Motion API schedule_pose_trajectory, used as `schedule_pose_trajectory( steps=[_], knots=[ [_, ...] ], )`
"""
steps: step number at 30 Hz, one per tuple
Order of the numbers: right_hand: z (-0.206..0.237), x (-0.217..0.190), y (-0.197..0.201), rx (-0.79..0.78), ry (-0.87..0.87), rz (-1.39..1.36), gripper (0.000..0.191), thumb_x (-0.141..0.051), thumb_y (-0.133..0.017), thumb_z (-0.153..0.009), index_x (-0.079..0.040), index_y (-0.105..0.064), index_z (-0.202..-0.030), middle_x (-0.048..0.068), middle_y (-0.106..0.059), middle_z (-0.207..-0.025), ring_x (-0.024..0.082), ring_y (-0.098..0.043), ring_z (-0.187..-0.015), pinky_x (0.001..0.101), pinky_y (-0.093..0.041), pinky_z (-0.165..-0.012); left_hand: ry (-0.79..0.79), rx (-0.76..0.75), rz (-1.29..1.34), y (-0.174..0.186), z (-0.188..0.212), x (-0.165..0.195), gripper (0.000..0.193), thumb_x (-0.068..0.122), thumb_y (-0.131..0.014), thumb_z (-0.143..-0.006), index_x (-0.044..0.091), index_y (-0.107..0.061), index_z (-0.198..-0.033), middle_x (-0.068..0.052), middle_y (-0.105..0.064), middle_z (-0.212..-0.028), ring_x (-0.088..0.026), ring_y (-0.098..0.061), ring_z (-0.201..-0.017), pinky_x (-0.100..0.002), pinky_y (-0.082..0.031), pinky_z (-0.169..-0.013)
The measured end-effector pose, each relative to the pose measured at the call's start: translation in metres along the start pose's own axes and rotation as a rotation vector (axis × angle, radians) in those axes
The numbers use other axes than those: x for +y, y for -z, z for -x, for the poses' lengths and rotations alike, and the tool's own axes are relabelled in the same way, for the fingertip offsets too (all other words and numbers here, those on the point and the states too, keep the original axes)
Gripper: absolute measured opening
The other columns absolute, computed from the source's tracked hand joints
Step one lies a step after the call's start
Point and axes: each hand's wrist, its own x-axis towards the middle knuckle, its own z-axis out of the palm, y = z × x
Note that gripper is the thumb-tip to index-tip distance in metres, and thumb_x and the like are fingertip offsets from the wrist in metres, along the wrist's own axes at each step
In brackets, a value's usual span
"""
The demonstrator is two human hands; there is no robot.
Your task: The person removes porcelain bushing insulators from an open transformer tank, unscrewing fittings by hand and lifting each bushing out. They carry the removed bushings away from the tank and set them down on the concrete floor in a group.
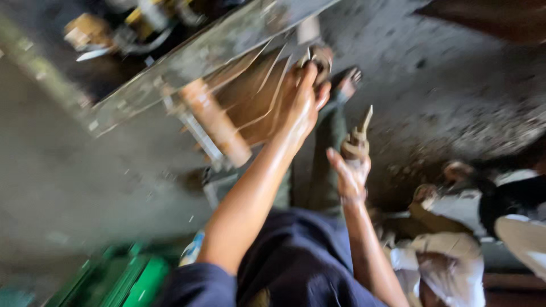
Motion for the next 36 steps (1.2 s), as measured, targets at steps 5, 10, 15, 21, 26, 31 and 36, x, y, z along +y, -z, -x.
schedule_pose_trajectory(
  steps=[5,10,15,21,26,31,36],
  knots=[
    [0.001,0.025,0.106,0.168,-0.043,0.154,0.039,-0.005,-0.086,-0.081,0.0,-0.068,-0.115,0.004,-0.065,-0.114,0.013,-0.061,-0.102,0.0277,-0.052,-0.09,-0.056,0.221,0.3,-0.046,-0.171,-0.084,0.023,0.032,-0.049,-0.103,0.011,-0.052,-0.114,-0.007,-0.061,-0.092,-0.018,-0.054,-0.059,-0.029,-0.045,-0.046],
    [-0.003,0.051,0.168,0.215,-0.14,0.077,0.035,0.001,-0.081,-0.084,-0.003,-0.065,-0.114,0.004,-0.067,-0.101,0.011,-0.064,-0.084,0.0237,-0.054,-0.074,-0.384,0.459,0.169,-0.044,-0.229,-0.092,0.022,0.013,-0.046,-0.103,0.003,-0.047,-0.122,-0.014,-0.061,-0.077,-0.016,-0.053,-0.048,-0.03,-0.037,-0.035],
    [-0.009,0.059,0.184,0.184,-0.118,0.085,0.037,0.001,-0.082,-0.082,-0.004,-0.062,-0.113,0.0,-0.066,-0.097,0.007,-0.062,-0.08,0.0216,-0.053,-0.07,-0.486,0.383,0.225,-0.04,-0.238,-0.105,0.011,0.011,-0.051,-0.102,0.007,-0.054,-0.112,-0.008,-0.062,-0.075,-0.014,-0.054,-0.05,-0.028,-0.038,-0.037],
    [-0.033,0.054,0.161,0.146,-0.096,0.063,0.038,0.0,-0.082,-0.082,-0.003,-0.061,-0.113,-0.001,-0.064,-0.094,0.007,-0.059,-0.076,0.0226,-0.05,-0.067,-0.226,0.295,0.212,-0.022,-0.212,-0.089,0.013,0.017,-0.052,-0.103,0.008,-0.054,-0.094,-0.008,-0.058,-0.073,-0.015,-0.054,-0.049,-0.028,-0.038,-0.037],
    [-0.049,0.036,0.147,-0.038,-0.03,0.045,0.037,-0.004,-0.082,-0.087,-0.003,-0.062,-0.119,-0.002,-0.059,-0.09,0.008,-0.055,-0.073,0.0228,-0.048,-0.067,-0.392,0.231,0.163,-0.031,-0.063,-0.048,0.018,0.021,-0.064,-0.103,0.004,-0.064,-0.11,-0.002,-0.058,-0.077,-0.008,-0.054,-0.062,-0.024,-0.039,-0.05],
    [-0.053,0.005,0.14,-0.078,-0.011,0.108,0.042,-0.008,-0.084,-0.082,-0.003,-0.061,-0.116,-0.001,-0.065,-0.096,0.008,-0.06,-0.08,0.024,-0.052,-0.074,-0.556,0.374,-0.015,-0.012,0.006,0.063,0.025,0.02,-0.062,-0.104,0.005,-0.053,-0.086,-0.002,-0.052,-0.062,-0.009,-0.042,-0.046,-0.025,-0.03,-0.041],
    [-0.059,-0.02,0.132,-0.123,0.007,0.259,0.043,-0.012,-0.087,-0.08,-0.002,-0.063,-0.115,0.0,-0.065,-0.097,0.01,-0.061,-0.084,0.0258,-0.051,-0.078,-0.458,0.068,0.084,0.037,-0.014,0.106,0.009,0.003,-0.058,-0.1,0.009,-0.054,-0.095,-0.005,-0.056,-0.073,-0.014,-0.05,-0.057,-0.029,-0.033,-0.049]
  ],
)
